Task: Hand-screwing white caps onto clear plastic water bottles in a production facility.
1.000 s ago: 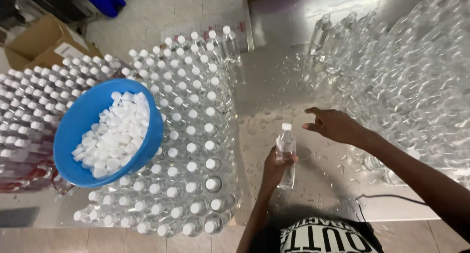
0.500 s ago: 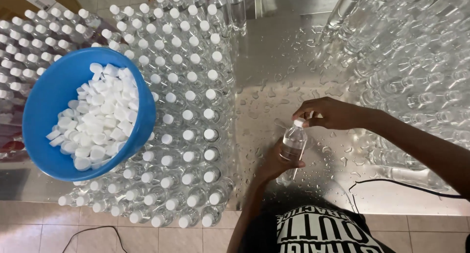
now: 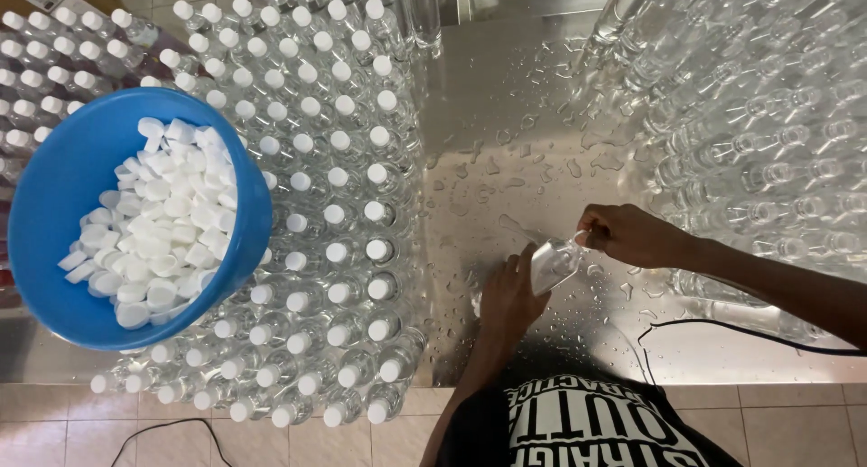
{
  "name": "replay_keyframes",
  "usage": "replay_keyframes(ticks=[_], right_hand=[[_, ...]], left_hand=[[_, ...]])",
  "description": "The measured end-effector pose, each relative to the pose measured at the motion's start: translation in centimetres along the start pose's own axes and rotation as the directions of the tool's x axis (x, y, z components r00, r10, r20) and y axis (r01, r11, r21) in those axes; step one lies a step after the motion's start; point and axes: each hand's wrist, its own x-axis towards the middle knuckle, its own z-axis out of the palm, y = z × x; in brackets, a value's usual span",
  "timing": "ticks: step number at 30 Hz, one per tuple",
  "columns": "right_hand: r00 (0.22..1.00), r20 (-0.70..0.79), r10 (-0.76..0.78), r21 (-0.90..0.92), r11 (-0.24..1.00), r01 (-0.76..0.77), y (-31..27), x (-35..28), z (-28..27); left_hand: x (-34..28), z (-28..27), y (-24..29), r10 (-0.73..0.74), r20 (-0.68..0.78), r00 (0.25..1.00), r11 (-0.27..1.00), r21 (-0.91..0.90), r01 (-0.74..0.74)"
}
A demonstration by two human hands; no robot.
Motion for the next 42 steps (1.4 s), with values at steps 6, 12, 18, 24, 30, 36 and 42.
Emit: replay_keyframes(ticks=[6, 12, 18, 24, 30, 36, 42], right_hand=[[0.935, 0.266, 0.233, 0.472, 0.815, -0.337, 13.7, 1.8, 7.6], [0.986, -0.106, -0.127, -0.373, 0.925, 0.079, 0.5, -3.0, 0.1], [0.607, 0.028, -0.794, -0.807, 0.341, 0.483, -0.9, -5.2, 0.2], [0.935, -0.014, -0.355, -0.547, 0.785, 0.29, 1.8, -3.9, 2.9], [0.6, -0.144, -0.787, -0.671, 0.523, 0.526, -3.2, -6.4, -0.6], [0.662, -0.067, -0.746, -0.451, 0.615, 0.647, 5.5, -2.7, 4.9], [0.908, 0.198, 0.37, 0.314, 0.853, -0.416, 17.8, 5.7, 9.4]], left_hand=[[-0.2, 4.6, -4.1, 0.36, -0.086, 0.929, 0.84, 0.462, -0.283], [0.2, -2.4, 0.9, 0.114, -0.007, 0.993, 0.986, -0.122, -0.114], [-0.2, -5.1, 1.7, 0.061, 0.32, 0.945, 0.892, -0.442, 0.092], [0.4, -7.4, 3.7, 0.098, 0.527, 0.844, 0.845, -0.492, 0.21], [0.3, -2.1, -0.5, 0.333, 0.55, 0.766, 0.544, -0.775, 0.321], [1.0, -1.4, -2.3, 0.597, 0.686, 0.416, 0.425, -0.71, 0.561], [1.6, 4.3, 0.6, -0.023, 0.337, 0.941, 0.998, 0.065, 0.001]])
